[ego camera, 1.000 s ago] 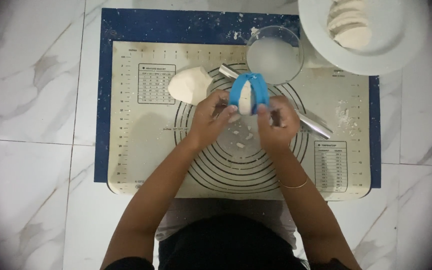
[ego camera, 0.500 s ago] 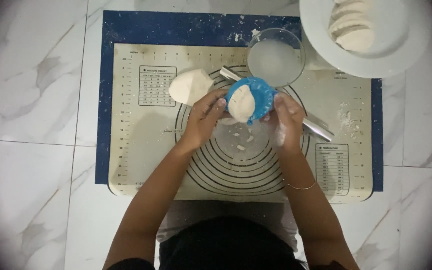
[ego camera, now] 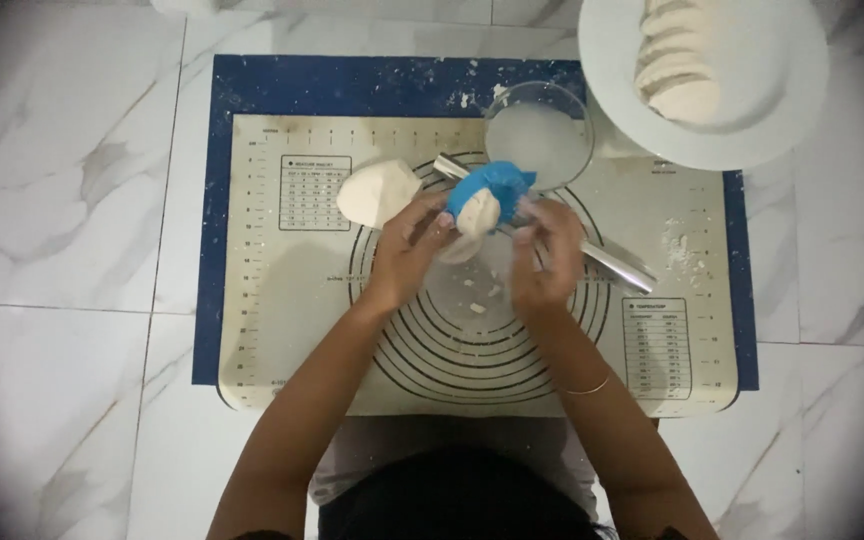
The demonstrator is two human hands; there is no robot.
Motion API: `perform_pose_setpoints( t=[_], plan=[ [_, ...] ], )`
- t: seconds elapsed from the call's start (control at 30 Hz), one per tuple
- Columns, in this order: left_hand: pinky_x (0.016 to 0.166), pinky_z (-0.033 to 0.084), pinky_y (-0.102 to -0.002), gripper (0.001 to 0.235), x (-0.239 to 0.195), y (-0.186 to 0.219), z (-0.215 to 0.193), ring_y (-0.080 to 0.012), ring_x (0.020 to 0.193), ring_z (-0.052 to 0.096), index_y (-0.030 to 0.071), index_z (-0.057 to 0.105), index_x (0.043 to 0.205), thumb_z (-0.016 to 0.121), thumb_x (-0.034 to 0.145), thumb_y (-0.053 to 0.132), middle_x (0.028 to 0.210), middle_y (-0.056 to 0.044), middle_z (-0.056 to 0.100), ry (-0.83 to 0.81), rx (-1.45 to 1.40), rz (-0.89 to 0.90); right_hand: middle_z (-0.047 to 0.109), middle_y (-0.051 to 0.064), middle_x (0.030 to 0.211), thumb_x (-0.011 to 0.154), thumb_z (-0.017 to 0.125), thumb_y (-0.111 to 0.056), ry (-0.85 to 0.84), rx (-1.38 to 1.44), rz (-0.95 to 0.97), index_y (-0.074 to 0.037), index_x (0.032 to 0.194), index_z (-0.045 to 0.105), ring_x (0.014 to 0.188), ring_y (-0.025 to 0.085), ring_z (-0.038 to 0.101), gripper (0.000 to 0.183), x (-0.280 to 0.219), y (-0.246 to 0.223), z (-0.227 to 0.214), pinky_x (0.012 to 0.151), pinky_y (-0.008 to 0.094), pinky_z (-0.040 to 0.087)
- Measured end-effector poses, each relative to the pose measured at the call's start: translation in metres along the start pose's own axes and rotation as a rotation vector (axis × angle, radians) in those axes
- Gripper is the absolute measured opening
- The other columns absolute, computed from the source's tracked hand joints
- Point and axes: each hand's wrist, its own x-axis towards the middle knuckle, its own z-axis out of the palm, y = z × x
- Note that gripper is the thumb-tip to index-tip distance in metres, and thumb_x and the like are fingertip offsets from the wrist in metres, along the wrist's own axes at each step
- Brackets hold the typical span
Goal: Preparing dough shapes by flattening dough and using a plastic mold on a silicone mat.
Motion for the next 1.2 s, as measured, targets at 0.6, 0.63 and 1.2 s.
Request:
perform_pose_setpoints(
  t=[0.6, 0.63, 1.2],
  plan=[
    [0.103, 0.052, -0.056, 0.026, -0.001, -0.009, 0.004, -0.0340, 0.117, 0.064, 0.008, 0.065, 0.123, 0.063, 0.103, 0.025, 0.113, -0.013, 0.066, -0.079, 0.206, 0.139, 0.047, 0.012, 0.123, 0.100, 0.062, -0.026, -0.357, 0.361, 0.391, -0.004, 0.131, 0.046, 0.107, 0.025, 0.055, 0.041, -0.007, 0.010, 0.001, 0.087, 0.043, 0.049],
    [0.103, 0.053, -0.056, 0.025, -0.002, -0.006, 0.005, -0.0337, 0.116, 0.064, 0.008, 0.065, 0.122, 0.063, 0.102, 0.025, 0.112, -0.013, 0.066, -0.061, 0.198, 0.139, 0.047, 0.010, 0.121, 0.098, 0.062, -0.028, -0.355, 0.347, 0.402, -0.005, 0.128, 0.046, 0.103, 0.023, 0.055, 0.041, -0.007, 0.010, 0.001, 0.083, 0.042, 0.049],
    [0.103, 0.052, -0.061, 0.035, -0.002, 0.004, 0.002, -0.0395, 0.118, 0.064, 0.008, 0.067, 0.124, 0.065, 0.100, 0.032, 0.117, -0.017, 0.068, -0.001, 0.168, -0.009, 0.055, 0.009, 0.101, 0.087, 0.069, -0.016, -0.464, 0.223, 0.354, -0.006, 0.121, 0.054, 0.087, 0.023, 0.059, 0.038, 0.017, -0.007, -0.006, 0.071, 0.038, 0.050]
  ],
)
